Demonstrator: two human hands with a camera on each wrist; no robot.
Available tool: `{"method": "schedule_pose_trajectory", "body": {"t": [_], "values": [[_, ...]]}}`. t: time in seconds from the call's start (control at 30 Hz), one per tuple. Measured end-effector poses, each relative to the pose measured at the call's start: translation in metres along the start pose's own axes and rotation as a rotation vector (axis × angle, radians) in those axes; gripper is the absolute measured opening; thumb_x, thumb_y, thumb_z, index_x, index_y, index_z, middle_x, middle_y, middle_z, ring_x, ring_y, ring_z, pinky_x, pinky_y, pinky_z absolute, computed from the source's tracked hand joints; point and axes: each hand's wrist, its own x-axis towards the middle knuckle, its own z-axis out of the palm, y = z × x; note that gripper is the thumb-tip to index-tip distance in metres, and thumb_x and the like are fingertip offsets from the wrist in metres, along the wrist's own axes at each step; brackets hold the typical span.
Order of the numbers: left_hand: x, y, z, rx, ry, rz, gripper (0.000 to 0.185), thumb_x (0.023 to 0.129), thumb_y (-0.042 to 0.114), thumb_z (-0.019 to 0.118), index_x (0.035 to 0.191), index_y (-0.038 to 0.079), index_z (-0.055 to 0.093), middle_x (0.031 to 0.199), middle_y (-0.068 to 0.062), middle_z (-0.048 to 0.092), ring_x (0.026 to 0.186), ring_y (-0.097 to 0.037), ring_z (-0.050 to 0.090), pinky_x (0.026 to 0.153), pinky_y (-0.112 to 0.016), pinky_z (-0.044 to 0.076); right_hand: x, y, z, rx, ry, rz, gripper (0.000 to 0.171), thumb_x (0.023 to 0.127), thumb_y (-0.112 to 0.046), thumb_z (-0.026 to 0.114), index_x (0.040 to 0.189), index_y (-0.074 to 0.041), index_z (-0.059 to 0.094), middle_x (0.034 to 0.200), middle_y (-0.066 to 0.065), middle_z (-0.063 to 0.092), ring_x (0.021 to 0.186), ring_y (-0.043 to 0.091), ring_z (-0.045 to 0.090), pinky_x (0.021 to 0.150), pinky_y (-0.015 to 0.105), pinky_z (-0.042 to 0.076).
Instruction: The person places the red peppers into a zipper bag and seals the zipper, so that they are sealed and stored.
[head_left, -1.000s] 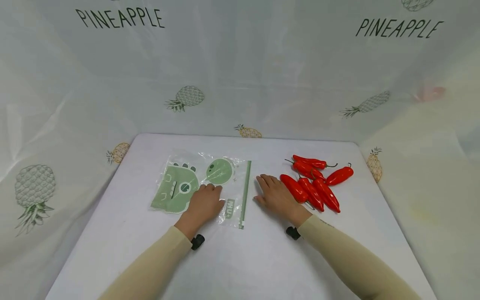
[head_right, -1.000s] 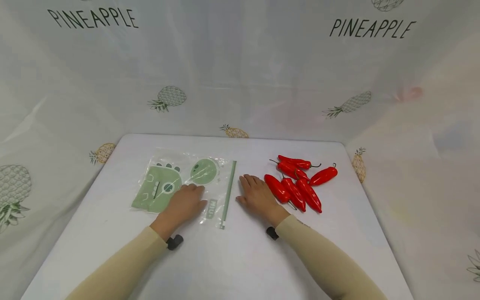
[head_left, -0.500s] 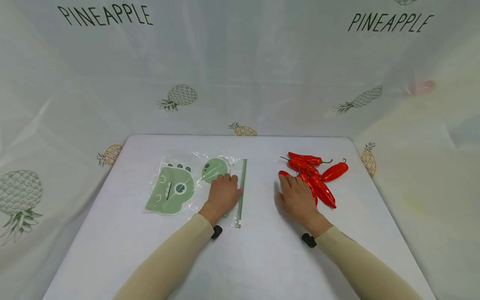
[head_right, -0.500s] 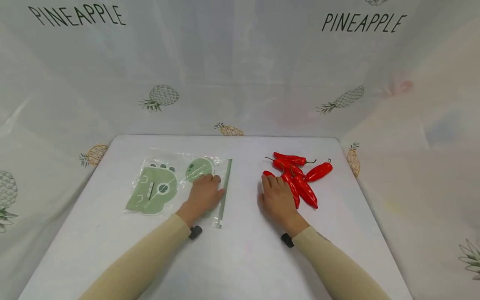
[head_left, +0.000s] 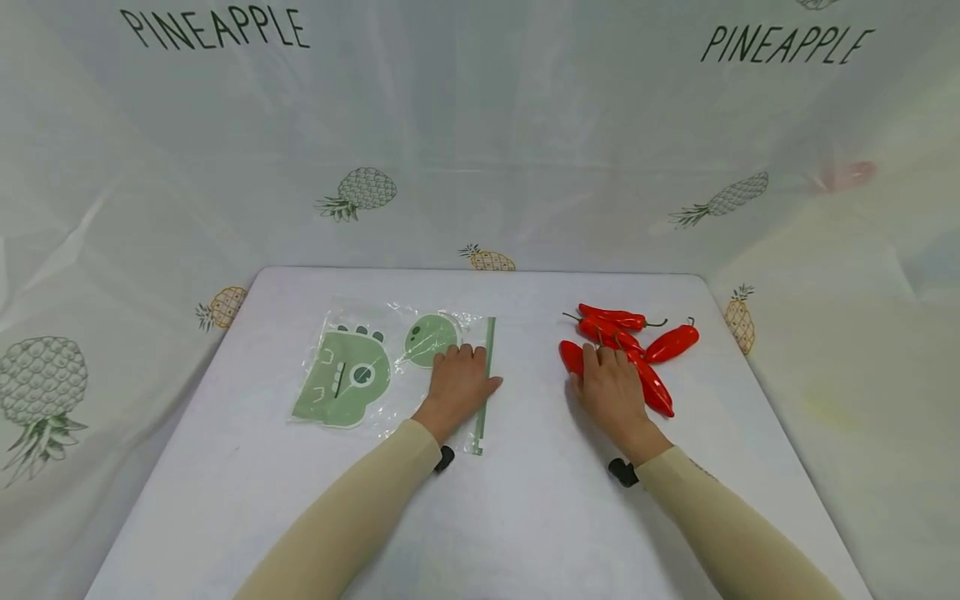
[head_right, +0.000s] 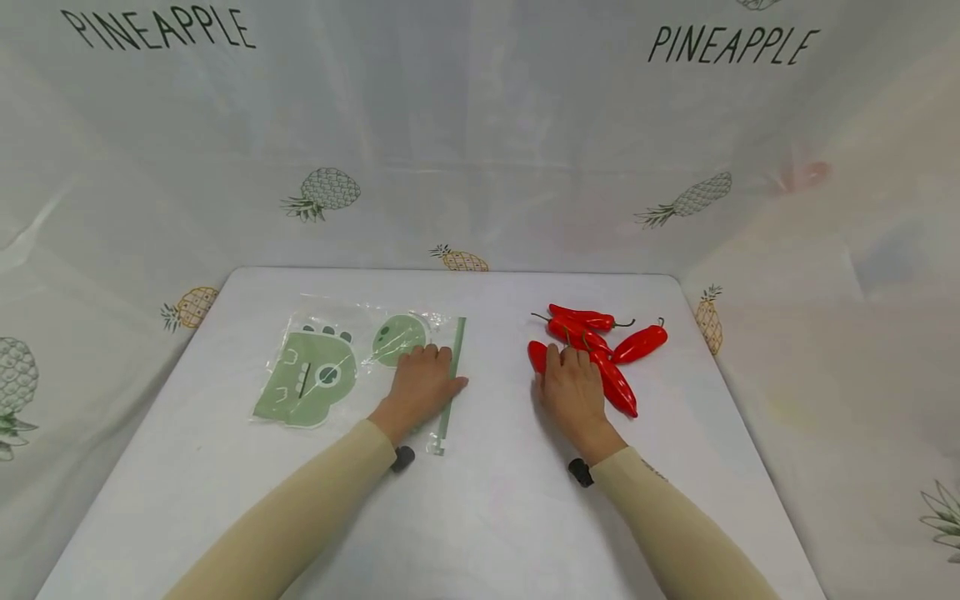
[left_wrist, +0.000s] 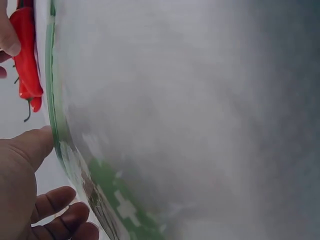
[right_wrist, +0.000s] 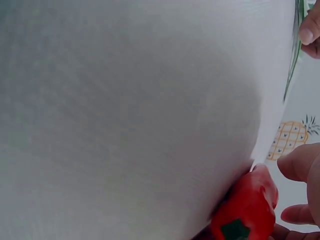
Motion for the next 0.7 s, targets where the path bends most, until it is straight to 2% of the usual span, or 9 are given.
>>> {"method": "schedule_pose_trajectory", "body": {"t": [0.27,0.53,0.7], "values": [[0.0020,-0.0003,0.0033,0.019,0.004,-0.008,0.052,0.100,0.054,0.067,0.116,0.004,0.066,0.105,-0.012,0.068,0.099,-0.032,0.064,0.086,-0.047,0.051,-0.0011,-0.0005,0.0023,-0.009,-0.016,0.003,0.069,0.085,-0.030,0.087,0.136,0.004,0.054,0.113,0.024,0.064,0.099,0.038,0.059,0.084,0.047,0.058],[0.0025,-0.0027,0.0069,0.036,0.003,-0.001,0.048,0.102,0.051,0.065,0.113,0.004,0.067,0.104,-0.011,0.068,0.098,-0.030,0.065,0.085,-0.047,0.052,0.0003,0.0018,0.0042,-0.009,-0.025,0.009,0.068,0.085,-0.029,0.087,0.135,0.004,0.053,0.113,0.024,0.065,0.098,0.038,0.059,0.083,0.047,0.058],[0.0017,-0.0039,0.0072,0.019,-0.005,-0.008,0.044,0.103,0.046,0.066,0.117,0.004,0.067,0.107,-0.010,0.069,0.100,-0.030,0.065,0.087,-0.049,0.052,0.0003,0.0026,0.0047,0.001,-0.020,0.007,0.067,0.083,-0.026,0.088,0.133,0.003,0.054,0.111,0.024,0.065,0.098,0.038,0.059,0.083,0.047,0.058]]}}
